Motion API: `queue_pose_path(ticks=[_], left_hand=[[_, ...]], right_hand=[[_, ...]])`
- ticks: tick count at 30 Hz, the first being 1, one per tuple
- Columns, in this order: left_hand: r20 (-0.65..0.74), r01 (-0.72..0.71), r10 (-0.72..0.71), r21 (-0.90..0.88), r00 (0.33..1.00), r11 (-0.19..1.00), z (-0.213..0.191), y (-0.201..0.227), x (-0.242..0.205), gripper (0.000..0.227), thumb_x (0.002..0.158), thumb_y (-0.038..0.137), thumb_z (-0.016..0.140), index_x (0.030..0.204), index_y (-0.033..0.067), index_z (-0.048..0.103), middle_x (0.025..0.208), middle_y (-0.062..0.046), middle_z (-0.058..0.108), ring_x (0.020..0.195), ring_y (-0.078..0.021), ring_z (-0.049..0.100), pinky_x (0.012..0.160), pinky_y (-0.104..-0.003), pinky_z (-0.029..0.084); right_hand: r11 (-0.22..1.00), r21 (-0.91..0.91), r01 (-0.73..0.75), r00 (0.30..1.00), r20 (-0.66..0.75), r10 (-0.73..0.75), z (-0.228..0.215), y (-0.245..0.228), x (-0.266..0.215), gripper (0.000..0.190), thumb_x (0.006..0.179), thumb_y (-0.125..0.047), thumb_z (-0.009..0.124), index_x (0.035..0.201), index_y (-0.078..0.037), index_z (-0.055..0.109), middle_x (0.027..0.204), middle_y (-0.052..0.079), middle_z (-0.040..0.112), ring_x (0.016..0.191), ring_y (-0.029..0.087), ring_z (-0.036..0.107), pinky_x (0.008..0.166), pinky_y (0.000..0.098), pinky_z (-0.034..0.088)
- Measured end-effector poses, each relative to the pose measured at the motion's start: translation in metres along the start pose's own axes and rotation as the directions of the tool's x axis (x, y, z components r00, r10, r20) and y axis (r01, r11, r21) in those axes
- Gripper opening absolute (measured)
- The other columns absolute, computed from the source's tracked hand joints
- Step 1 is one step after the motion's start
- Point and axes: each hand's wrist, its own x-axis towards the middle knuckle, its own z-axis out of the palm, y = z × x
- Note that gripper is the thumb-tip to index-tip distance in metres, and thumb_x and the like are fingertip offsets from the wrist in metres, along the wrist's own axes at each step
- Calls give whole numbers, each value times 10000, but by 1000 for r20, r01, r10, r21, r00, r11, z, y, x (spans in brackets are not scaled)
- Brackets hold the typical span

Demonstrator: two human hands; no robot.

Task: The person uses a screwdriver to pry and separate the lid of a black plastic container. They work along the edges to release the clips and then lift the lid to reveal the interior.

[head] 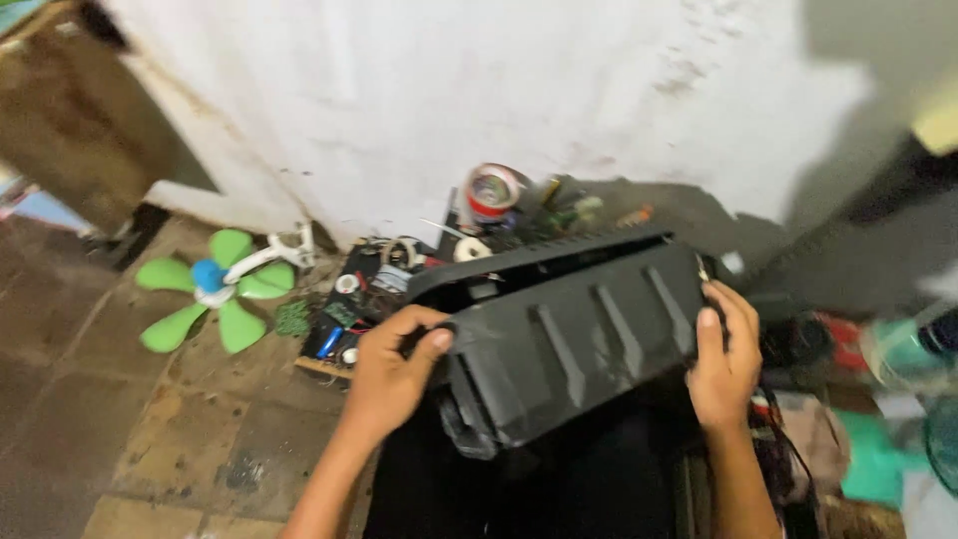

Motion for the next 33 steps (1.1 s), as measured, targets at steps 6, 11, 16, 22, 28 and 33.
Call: queue_pose_path(ticks=[6,11,16,22,28,33], left_hand=[[7,31,-32,169,999,985,0,-9,-6,147,955,238,691,947,107,759,904,40,736,833,-78,608,733,-256,462],[39,42,-51,189,998,981,2,1,-6,292,964,370,650,948,102,766,696,24,634,589,-85,454,577,-270,347],[41,38,-48,201,998,979,1,2,-4,303,958,381,659,951,100,770,708,42,613,620,-78,446,581,-259,340],[54,-2,-11,237,998,971,-2,3,-1,279,973,377,638,931,126,752,760,45,644,660,-78,513,622,-273,392],[47,26,-33,150,998,988,-7,-2,2,221,960,328,673,941,119,741,807,55,659,733,-70,544,676,-265,439],[84,-15,5,119,996,993,-5,3,1,283,965,391,642,936,128,741,850,48,692,793,-91,603,738,-283,479]], right_hand=[[959,-80,-272,953,-160,257,-24,147,-18,282,1070,-180,553,1295,-93,699,1193,80,650,1068,220,599,983,344,437],[915,-269,-300,936,103,337,-5,176,-56,262,900,-111,674,1151,-69,736,1191,136,731,1084,323,678,961,407,500],[785,-494,-373,772,304,558,13,132,-56,191,894,-187,711,1018,-42,712,1036,183,755,1070,446,679,869,559,525],[773,-609,-177,863,282,420,22,186,-66,279,927,-348,656,1030,-89,659,1012,154,696,1013,433,687,799,570,502],[714,-588,-379,748,259,611,-16,172,-69,276,889,-173,654,1123,-101,782,1109,157,779,1006,351,733,903,423,548],[848,-355,-394,900,40,435,-64,91,-82,330,1008,-302,690,1206,-44,746,1082,114,749,912,272,648,833,390,474]])
